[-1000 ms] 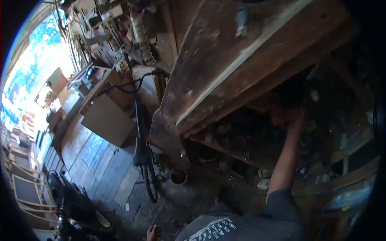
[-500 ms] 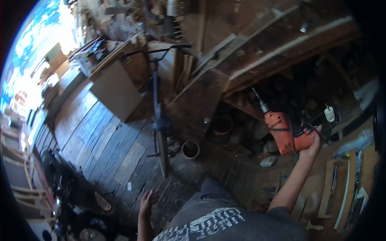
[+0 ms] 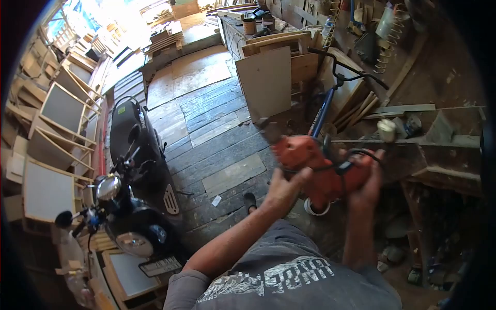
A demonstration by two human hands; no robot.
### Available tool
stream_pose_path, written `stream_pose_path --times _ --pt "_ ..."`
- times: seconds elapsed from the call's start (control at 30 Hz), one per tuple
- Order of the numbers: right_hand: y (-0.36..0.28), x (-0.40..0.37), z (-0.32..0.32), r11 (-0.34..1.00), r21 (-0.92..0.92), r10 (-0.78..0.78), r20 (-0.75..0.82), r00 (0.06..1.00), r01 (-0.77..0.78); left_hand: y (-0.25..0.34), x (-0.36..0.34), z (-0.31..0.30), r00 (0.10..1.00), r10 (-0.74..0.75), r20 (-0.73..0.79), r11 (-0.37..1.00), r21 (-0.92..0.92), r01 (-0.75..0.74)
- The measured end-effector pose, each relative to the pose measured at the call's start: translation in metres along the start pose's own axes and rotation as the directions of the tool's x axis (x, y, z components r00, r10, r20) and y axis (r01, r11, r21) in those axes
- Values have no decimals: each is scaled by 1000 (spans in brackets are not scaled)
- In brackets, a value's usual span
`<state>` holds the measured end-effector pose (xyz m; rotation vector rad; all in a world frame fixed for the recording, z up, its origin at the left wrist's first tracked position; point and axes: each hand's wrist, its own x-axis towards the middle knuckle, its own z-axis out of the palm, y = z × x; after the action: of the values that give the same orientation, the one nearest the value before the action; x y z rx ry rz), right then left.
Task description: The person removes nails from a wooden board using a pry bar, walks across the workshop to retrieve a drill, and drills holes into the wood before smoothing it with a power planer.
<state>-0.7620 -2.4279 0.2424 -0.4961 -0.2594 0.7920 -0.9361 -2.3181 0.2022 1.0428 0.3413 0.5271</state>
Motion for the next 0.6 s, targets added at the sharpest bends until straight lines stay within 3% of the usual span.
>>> stream_pose_path --times 0.03,0.07,0.1,0.13,0.17,0.2,0.23,0.27,0.3,0.37,0.43,0.5,0.53,0.57,0.6 --pt "34 21 5 1000 -16 23 17 1000 -23 9 15 -22 987 15 -161 999 -30 -20" --pt "67 44 11 999 -25 46 40 998 -45 16 30 -46 986 18 -164 1000 -13 -21" --pt "93 70 17 999 4 45 56 997 -46 26 48 -72 969 96 -230 987 -100 -122" --pt "121 96 24 992 -108 82 89 993 -73 37 67 -102 937 173 -304 958 -170 -232" --pt "147 124 31 971 -218 125 118 985 -97 44 83 -135 928 194 -317 961 -127 -244" --pt "174 155 31 977 -183 138 138 981 -112 48 98 -170 887 215 -409 950 -123 -288" --pt "202 188 26 959 -247 206 261 943 -141 62 117 -200 842 229 -488 939 -118 -324" --pt "227 207 25 937 -308 273 348 897 -165 84 129 -224 839 181 -513 951 -125 -282" --pt "244 224 27 940 -289 277 327 903 -184 97 137 -251 838 160 -521 961 -113 -254" --pt "268 274 43 876 -201 482 306 821 -439 125 164 -309 787 186 -588 930 -155 -335" --pt "294 326 46 872 -220 489 377 787 -437 155 183 -348 803 159 -574 922 -203 -328" --pt "313 380 62 800 -81 580 359 732 -595 180 208 -386 793 199 -576 925 -156 -346" --pt "331 403 66 810 -238 586 302 752 -535 185 219 -412 812 218 -541 927 -146 -346" --pt "346 427 73 815 -239 580 304 756 -529 191 233 -434 816 220 -535 926 -147 -346" --pt "363 449 81 763 -355 626 197 755 -540 198 246 -455 802 236 -549 938 -87 -336"
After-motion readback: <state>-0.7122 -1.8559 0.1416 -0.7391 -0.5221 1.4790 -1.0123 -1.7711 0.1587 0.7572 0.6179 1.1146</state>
